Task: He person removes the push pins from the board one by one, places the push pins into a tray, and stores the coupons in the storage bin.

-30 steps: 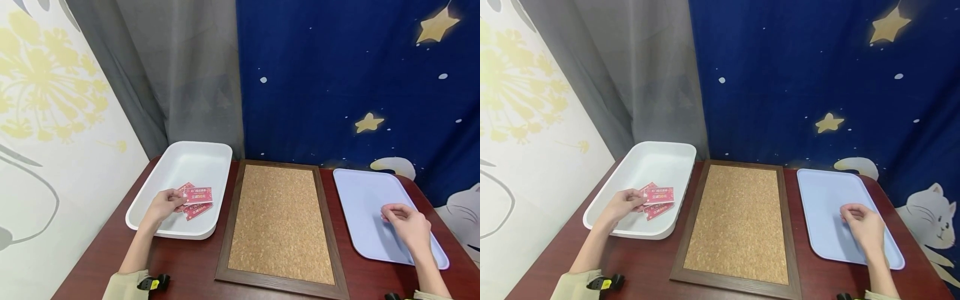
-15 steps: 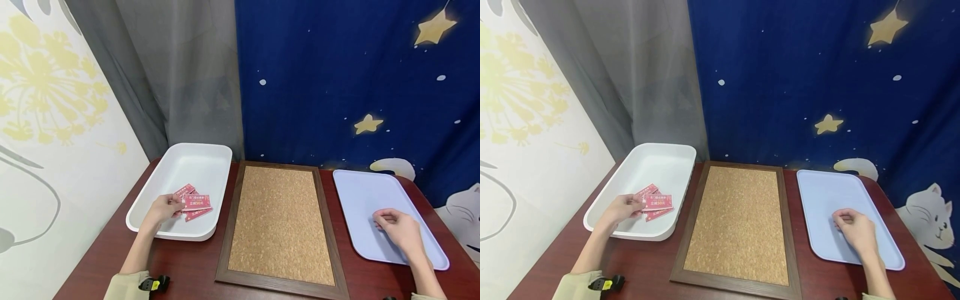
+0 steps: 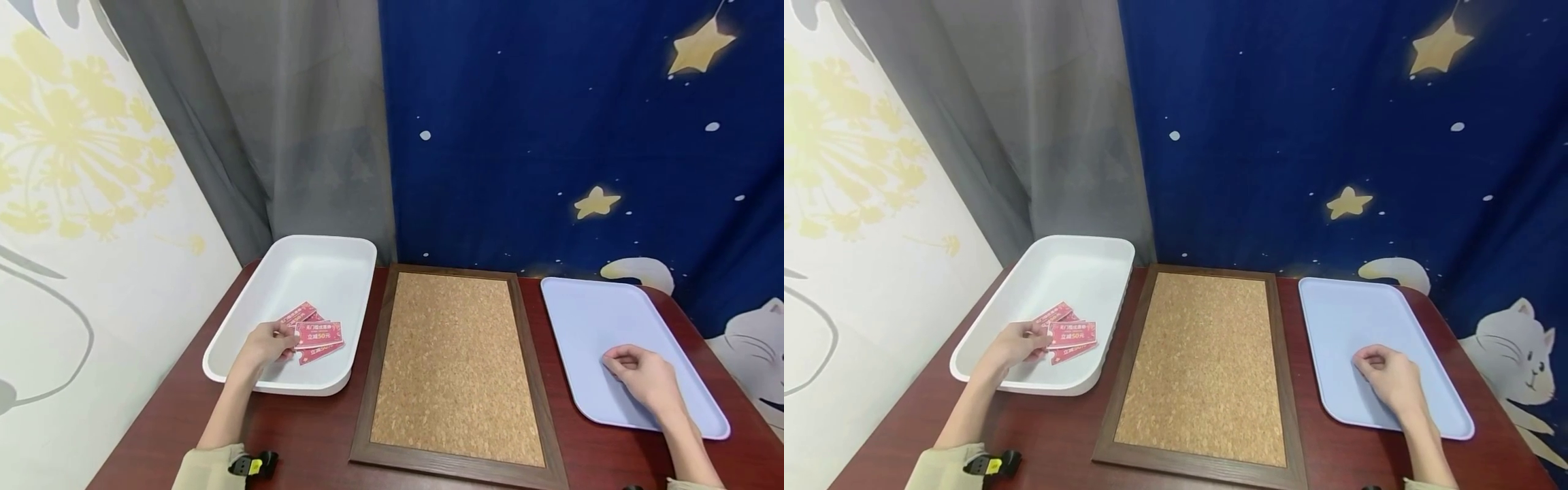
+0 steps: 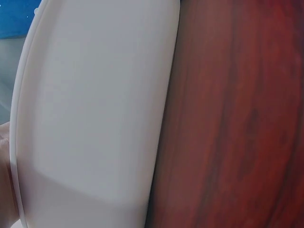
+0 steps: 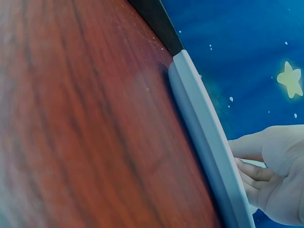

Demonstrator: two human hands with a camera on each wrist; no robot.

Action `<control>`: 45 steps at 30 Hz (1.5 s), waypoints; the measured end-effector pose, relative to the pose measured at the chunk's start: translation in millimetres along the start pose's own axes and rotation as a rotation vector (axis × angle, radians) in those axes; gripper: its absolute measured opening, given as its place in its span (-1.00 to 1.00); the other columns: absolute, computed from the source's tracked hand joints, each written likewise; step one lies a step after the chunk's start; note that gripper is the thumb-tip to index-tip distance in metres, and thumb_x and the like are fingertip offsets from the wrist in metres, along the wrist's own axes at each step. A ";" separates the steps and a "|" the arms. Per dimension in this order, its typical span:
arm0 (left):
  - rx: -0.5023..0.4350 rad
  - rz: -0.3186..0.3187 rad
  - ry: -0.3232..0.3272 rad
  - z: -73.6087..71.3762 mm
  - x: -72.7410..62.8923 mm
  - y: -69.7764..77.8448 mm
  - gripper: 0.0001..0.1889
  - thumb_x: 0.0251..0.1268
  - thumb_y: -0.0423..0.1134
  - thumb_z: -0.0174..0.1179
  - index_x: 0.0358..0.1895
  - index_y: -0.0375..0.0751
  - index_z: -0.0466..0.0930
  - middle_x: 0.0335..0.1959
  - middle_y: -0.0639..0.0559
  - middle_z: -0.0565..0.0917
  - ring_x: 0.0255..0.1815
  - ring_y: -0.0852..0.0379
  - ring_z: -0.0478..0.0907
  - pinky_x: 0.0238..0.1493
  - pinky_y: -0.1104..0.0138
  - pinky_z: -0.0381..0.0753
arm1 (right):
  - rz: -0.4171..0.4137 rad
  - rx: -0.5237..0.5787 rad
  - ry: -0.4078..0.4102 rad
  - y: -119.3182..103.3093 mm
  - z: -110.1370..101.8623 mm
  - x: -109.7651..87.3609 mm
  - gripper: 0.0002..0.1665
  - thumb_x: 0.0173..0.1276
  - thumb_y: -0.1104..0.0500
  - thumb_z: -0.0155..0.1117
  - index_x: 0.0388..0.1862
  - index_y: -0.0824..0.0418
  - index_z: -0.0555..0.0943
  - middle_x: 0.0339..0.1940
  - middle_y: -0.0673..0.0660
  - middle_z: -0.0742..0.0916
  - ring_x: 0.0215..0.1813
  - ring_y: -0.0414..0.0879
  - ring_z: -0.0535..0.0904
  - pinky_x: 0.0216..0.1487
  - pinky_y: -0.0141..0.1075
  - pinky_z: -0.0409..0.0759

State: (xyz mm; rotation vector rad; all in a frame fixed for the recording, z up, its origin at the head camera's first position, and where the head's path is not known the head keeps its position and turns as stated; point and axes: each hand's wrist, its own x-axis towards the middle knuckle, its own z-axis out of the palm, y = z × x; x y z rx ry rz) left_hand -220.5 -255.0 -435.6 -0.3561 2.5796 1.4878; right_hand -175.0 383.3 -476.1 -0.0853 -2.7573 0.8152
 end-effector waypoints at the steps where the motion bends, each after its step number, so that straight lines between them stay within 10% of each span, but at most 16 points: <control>1: -0.001 -0.003 0.001 -0.1 0.4 -0.6 -0.87 0.38 -0.44 0.20 -0.18 -0.48 0.47 -0.51 -0.07 0.55 -0.52 0.18 0.52 -0.46 0.41 0.56 | -0.004 -0.005 0.002 0.3 0.2 0.3 -0.80 0.36 0.18 0.38 -0.28 0.35 0.71 -0.49 0.11 0.76 -0.53 -0.38 0.54 -0.45 -0.43 0.37; 35: 0.045 0.029 0.073 -6.9 -2.3 -0.7 -0.78 0.48 -0.34 0.11 -0.06 -0.52 0.48 -0.40 -0.19 0.60 -0.45 0.12 0.56 -0.43 0.36 0.57 | 0.048 0.019 -0.008 -0.7 -7.7 -2.4 -0.74 0.40 0.16 0.36 -0.18 0.39 0.68 -0.35 0.22 0.78 -0.45 -0.48 0.49 -0.45 -0.45 0.40; 45: 0.055 0.137 0.129 -5.6 -1.3 6.3 -0.75 0.47 -0.32 0.13 0.02 -0.47 0.51 -0.29 -0.20 0.63 -0.34 0.03 0.55 -0.42 0.39 0.47 | 0.031 0.017 0.011 -6.7 -12.9 1.5 -0.69 0.43 0.12 0.32 -0.12 0.39 0.67 -0.31 0.24 0.77 -0.43 -0.49 0.49 -0.44 -0.50 0.41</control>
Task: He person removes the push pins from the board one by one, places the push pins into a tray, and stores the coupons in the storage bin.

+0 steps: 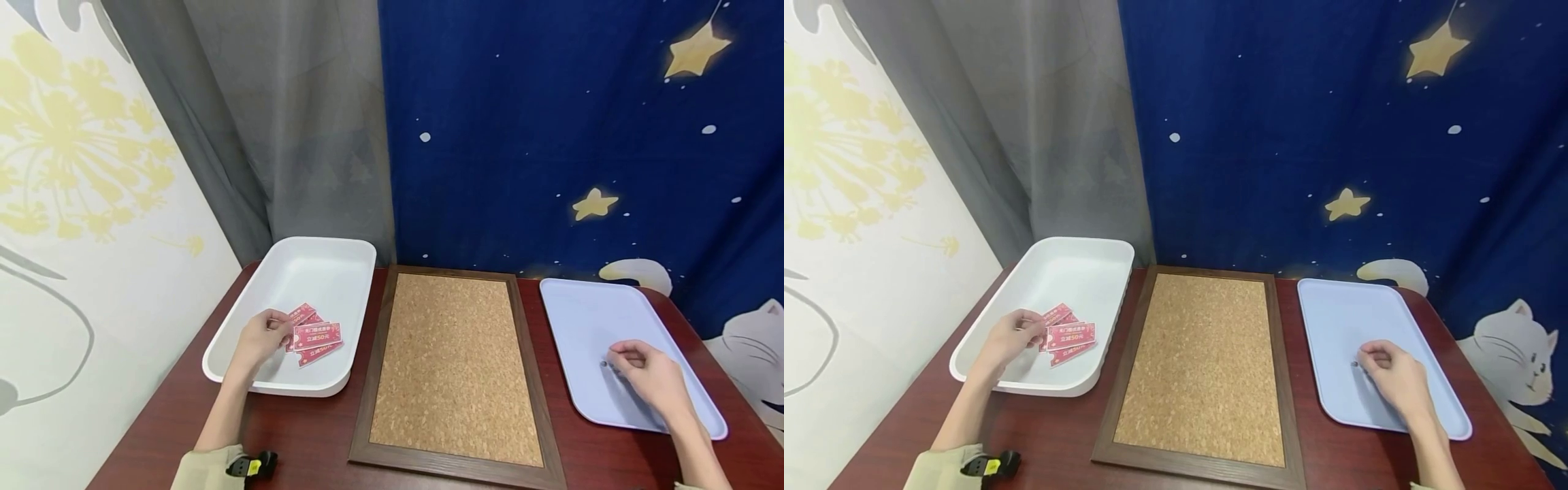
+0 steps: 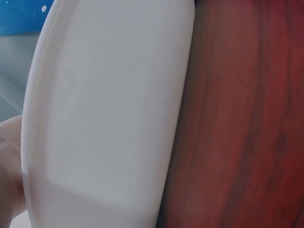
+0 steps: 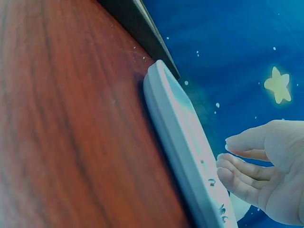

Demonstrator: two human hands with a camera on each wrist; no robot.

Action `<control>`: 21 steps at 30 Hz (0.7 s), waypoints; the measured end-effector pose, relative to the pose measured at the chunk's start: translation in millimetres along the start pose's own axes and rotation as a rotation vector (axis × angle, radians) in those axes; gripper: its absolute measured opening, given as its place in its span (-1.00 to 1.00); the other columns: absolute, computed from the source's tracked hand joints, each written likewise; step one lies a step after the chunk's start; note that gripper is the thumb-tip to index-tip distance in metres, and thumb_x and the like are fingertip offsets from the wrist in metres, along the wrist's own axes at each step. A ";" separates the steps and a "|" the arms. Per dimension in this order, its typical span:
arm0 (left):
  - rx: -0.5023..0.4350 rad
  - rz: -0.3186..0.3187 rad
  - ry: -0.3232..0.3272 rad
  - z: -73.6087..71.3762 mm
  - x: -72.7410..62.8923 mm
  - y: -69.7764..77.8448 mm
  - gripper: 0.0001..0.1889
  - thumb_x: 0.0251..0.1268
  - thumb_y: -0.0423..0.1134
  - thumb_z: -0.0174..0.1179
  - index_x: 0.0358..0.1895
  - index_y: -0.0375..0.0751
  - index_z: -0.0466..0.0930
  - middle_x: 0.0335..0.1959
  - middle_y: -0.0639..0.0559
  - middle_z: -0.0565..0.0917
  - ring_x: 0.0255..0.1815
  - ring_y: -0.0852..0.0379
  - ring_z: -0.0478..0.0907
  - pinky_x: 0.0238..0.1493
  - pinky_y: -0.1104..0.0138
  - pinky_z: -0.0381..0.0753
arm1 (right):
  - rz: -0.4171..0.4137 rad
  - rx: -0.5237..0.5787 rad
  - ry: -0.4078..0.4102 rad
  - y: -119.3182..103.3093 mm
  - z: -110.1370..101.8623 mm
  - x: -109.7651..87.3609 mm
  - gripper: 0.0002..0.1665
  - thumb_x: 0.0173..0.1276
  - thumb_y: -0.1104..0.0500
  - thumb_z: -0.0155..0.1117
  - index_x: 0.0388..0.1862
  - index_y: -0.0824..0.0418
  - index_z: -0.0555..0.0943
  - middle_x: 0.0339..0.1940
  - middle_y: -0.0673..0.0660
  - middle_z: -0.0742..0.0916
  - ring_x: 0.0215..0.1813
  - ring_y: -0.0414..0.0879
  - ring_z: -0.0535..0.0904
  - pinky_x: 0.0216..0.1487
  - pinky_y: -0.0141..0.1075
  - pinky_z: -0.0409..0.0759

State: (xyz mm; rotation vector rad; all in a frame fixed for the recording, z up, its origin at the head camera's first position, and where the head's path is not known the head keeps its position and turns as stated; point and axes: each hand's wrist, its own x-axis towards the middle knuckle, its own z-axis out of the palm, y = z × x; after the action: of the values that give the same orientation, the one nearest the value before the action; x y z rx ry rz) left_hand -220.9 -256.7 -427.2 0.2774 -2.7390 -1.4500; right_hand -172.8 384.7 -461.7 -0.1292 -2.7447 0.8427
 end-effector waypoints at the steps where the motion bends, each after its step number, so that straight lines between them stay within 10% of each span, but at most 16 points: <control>1: 0.009 0.010 0.010 0.2 0.2 1.2 -0.75 0.47 -0.30 0.15 0.02 -0.46 0.52 -0.27 -0.19 0.62 -0.33 0.03 0.55 -0.41 0.38 0.48 | -0.006 0.001 0.004 -1.4 -0.7 0.8 -0.69 0.44 0.12 0.32 -0.11 0.39 0.67 -0.29 0.25 0.77 -0.42 -0.50 0.48 -0.43 -0.51 0.42; 21: 0.084 0.319 -0.001 15.6 -9.4 46.5 -0.80 0.48 -0.26 0.19 -0.02 -0.32 0.59 -0.23 -0.11 0.65 -0.22 0.01 0.54 -0.12 0.23 0.53 | -0.128 0.044 0.050 -43.5 -7.2 13.4 -0.62 0.47 0.03 0.28 0.03 0.32 0.63 -0.16 0.33 0.75 -0.30 -0.66 0.41 -0.35 -0.65 0.41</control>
State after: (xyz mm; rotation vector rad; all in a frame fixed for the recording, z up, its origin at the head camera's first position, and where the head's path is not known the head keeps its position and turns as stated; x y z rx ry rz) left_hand -220.0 -216.8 -397.3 -0.1530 -2.6898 -1.2541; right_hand -184.0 354.7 -428.5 0.0327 -2.6535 0.8527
